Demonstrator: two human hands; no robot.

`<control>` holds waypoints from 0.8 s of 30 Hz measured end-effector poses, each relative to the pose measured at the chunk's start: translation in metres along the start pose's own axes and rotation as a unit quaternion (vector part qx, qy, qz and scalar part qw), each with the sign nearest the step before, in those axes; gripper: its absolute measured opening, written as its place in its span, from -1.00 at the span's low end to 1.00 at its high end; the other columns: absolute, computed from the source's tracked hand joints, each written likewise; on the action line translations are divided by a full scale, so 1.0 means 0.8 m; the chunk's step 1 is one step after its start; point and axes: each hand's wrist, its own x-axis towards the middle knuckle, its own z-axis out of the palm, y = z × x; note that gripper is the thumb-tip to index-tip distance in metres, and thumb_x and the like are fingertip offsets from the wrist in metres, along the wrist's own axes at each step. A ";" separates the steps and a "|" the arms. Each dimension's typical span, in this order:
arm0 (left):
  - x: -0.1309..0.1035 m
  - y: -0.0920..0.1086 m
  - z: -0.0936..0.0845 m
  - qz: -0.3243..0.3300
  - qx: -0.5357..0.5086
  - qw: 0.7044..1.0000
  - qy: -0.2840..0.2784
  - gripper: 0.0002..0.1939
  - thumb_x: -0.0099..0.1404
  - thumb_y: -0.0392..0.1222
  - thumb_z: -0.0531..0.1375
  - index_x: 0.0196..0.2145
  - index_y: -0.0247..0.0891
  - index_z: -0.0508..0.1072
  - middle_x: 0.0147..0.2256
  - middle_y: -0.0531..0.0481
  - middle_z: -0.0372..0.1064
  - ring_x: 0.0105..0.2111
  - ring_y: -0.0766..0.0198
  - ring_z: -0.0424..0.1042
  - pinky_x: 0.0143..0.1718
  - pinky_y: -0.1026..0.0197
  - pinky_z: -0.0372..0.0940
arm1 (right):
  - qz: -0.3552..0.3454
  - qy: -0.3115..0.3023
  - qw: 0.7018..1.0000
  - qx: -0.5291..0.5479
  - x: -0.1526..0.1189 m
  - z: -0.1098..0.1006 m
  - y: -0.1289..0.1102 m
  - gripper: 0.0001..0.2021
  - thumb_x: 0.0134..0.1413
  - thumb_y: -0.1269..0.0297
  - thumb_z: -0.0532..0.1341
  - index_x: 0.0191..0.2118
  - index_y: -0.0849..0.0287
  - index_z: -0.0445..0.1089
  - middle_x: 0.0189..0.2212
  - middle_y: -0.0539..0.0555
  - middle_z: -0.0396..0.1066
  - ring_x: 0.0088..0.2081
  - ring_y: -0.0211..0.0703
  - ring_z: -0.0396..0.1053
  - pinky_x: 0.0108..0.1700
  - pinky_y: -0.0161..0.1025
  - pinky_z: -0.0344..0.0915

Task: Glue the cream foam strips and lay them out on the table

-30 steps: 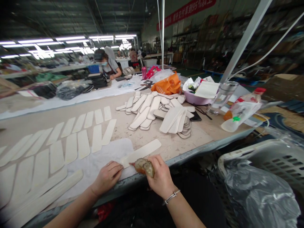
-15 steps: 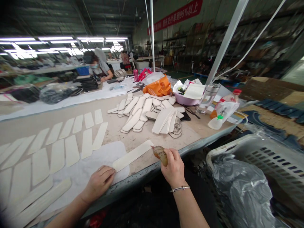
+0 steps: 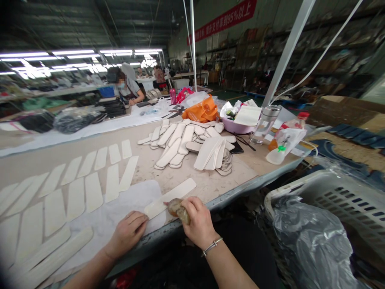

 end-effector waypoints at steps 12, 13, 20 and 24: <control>0.000 -0.003 0.001 0.017 0.000 1.000 0.017 -0.86 0.32 -0.39 0.08 -0.25 -0.29 0.43 -0.34 -0.07 0.40 -0.30 0.25 0.36 -0.24 0.19 0.35 | 0.095 0.199 0.966 -0.132 0.007 -0.058 0.059 -0.79 0.13 0.27 0.19 -0.11 0.11 0.24 -0.25 0.10 0.27 -0.20 -0.01 0.29 -0.16 -0.05 0.33; 0.000 -0.003 0.001 0.019 0.001 1.000 0.019 -0.86 0.32 -0.39 0.08 -0.25 -0.29 0.43 -0.34 -0.07 0.40 -0.30 0.25 0.36 -0.24 0.20 0.35 | 0.098 0.199 0.967 -0.129 0.008 -0.056 0.062 -0.79 0.13 0.27 0.19 -0.11 0.11 0.24 -0.25 0.10 0.27 -0.20 -0.01 0.29 -0.15 -0.06 0.33; 0.001 -0.002 0.001 0.034 0.008 0.999 0.037 -0.84 0.31 -0.39 0.07 -0.25 -0.29 0.44 -0.34 -0.07 0.42 -0.31 0.26 0.39 -0.24 0.23 0.36 | 0.109 0.171 0.971 -0.123 0.021 -0.035 0.072 -0.78 0.13 0.28 0.17 -0.09 0.11 0.24 -0.22 0.11 0.27 -0.19 -0.02 0.30 -0.16 -0.07 0.35; 0.000 -0.003 0.001 0.038 0.016 0.999 0.031 -0.84 0.31 -0.37 0.08 -0.24 -0.28 0.45 -0.34 -0.07 0.42 -0.31 0.26 0.40 -0.22 0.21 0.37 | 0.115 0.168 0.970 -0.135 0.019 -0.037 0.069 -0.77 0.13 0.27 0.17 -0.08 0.11 0.24 -0.20 0.11 0.26 -0.20 -0.02 0.32 -0.17 -0.07 0.37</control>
